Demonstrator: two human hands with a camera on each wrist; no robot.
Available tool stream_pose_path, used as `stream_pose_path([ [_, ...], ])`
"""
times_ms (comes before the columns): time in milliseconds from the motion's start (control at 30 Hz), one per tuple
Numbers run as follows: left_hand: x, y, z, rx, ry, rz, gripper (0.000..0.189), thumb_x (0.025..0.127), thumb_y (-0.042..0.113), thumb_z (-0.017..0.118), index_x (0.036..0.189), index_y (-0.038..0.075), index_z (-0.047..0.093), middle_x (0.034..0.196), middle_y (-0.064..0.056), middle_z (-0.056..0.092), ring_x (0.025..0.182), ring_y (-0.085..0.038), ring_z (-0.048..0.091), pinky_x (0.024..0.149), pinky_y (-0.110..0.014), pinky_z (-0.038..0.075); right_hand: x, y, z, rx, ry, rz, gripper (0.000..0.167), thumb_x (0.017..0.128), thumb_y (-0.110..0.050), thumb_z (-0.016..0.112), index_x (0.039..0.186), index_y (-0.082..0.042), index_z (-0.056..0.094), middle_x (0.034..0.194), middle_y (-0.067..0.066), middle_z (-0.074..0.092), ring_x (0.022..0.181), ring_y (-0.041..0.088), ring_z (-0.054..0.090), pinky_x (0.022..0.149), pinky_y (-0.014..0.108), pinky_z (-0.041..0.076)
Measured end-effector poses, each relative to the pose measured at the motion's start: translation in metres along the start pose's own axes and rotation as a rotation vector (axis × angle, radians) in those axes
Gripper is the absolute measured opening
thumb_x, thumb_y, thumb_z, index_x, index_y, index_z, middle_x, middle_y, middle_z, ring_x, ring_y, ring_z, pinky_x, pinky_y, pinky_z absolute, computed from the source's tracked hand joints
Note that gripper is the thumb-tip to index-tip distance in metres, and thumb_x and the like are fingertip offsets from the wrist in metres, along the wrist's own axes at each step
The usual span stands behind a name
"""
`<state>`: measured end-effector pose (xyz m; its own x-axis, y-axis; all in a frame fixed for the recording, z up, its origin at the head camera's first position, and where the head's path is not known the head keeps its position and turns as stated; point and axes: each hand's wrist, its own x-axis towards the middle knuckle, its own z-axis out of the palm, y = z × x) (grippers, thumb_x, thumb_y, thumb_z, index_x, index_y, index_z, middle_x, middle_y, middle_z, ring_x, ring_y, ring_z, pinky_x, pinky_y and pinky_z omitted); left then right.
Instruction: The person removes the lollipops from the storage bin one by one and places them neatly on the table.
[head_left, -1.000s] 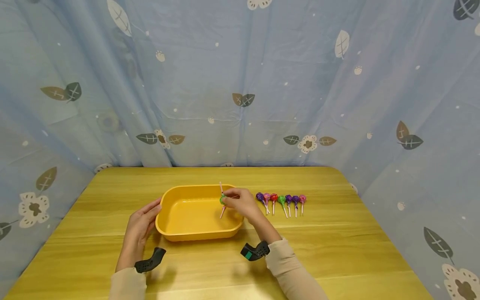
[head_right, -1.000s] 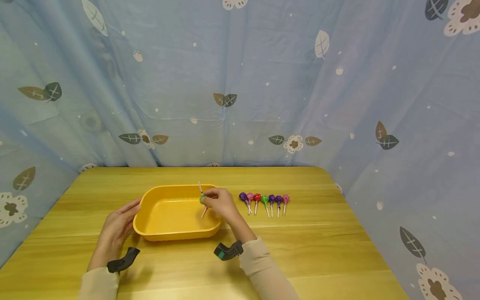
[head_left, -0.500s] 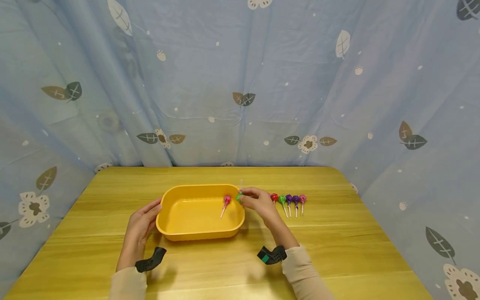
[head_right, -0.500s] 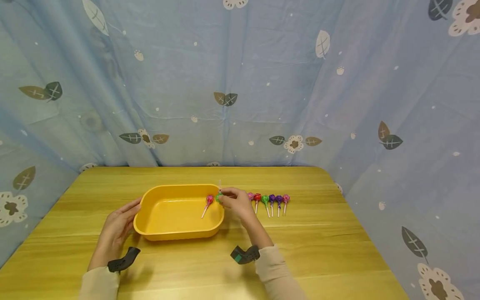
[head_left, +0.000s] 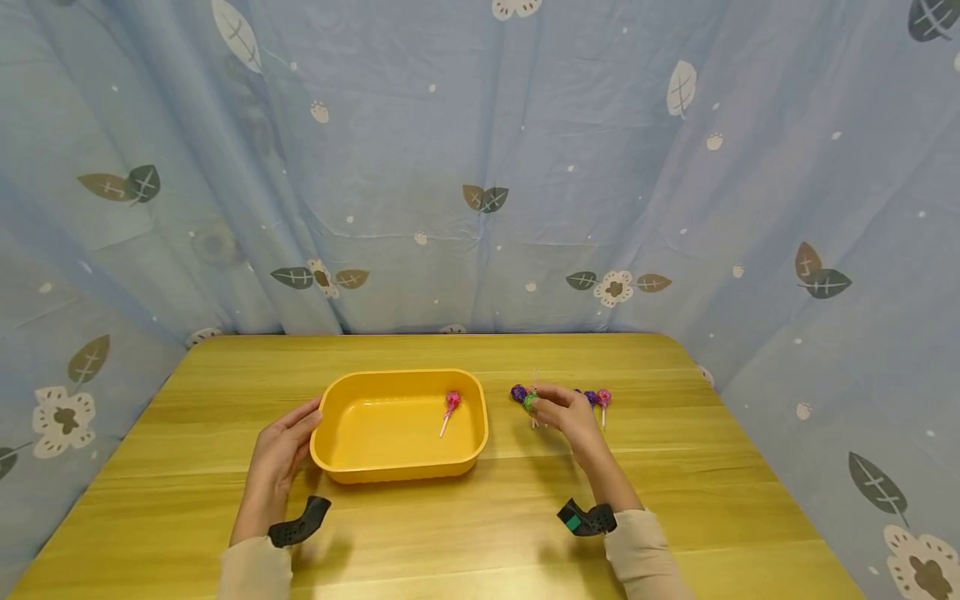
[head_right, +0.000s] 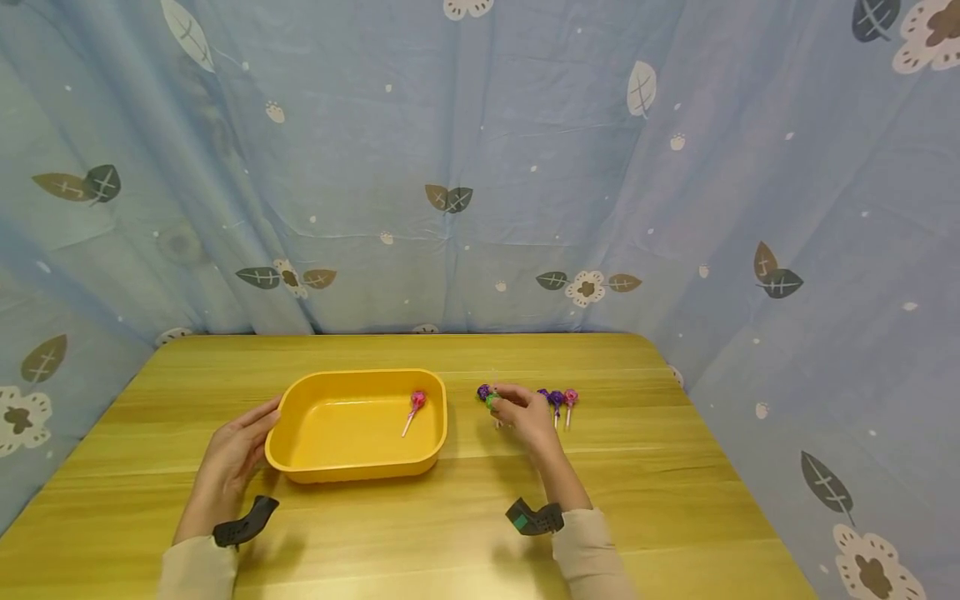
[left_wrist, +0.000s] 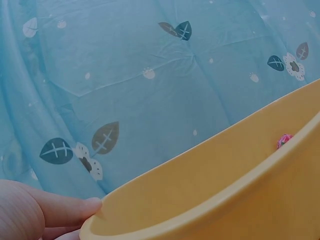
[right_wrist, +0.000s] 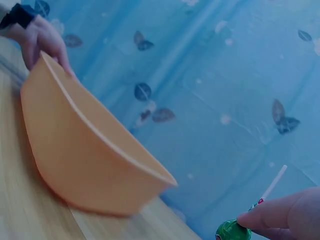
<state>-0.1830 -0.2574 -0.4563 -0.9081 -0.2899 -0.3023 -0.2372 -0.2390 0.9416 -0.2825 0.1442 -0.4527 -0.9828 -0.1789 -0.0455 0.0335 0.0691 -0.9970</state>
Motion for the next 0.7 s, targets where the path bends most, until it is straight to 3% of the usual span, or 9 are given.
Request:
stream_pose_path([
  [133,0.000,0.000,0.000,-0.006,0.000,0.003,0.059,0.097,0.024,0.060,0.149,0.007,0.037,0.102,0.022,0.063,0.099,0.002,0.062,0.088,-0.019,0.049,-0.002,0.006,-0.021,-0.028,0.045,0.005,0.036,0.095,-0.005,0.060,0.128,0.010,0.056,0.123,0.022,0.055,0.108,0.035,0.059,0.095,0.045,0.049],
  [300,0.000,-0.001,0.000,0.003,0.003,-0.007,0.060,0.097,0.028,0.061,0.149,0.010,0.038,0.112,0.018,0.061,0.101,0.001,0.061,0.088,-0.019,0.049,-0.005,0.012,-0.048,-0.032,0.100,0.011,0.035,0.097,-0.004,0.058,0.129,0.010,0.054,0.127,0.024,0.051,0.112,0.037,0.057,0.095,0.043,0.049],
  [433,0.001,-0.002,0.001,0.015,0.017,-0.009,0.059,0.096,0.027,0.062,0.149,0.010,0.039,0.119,0.014,0.059,0.100,0.002,0.061,0.087,-0.019,0.049,-0.006,0.016,-0.067,-0.018,0.159,0.038,0.035,0.097,-0.003,0.057,0.129,0.009,0.054,0.128,0.022,0.052,0.109,0.030,0.060,0.096,0.041,0.048],
  [700,0.001,-0.002,0.000,0.018,0.014,-0.008,0.059,0.097,0.027,0.061,0.149,0.010,0.039,0.107,0.019,0.061,0.100,0.002,0.061,0.087,-0.019,0.049,-0.004,0.023,-0.095,0.011,0.260,0.081,0.037,0.098,-0.001,0.049,0.132,0.013,0.049,0.137,0.025,0.045,0.100,0.015,0.063,0.095,0.036,0.049],
])
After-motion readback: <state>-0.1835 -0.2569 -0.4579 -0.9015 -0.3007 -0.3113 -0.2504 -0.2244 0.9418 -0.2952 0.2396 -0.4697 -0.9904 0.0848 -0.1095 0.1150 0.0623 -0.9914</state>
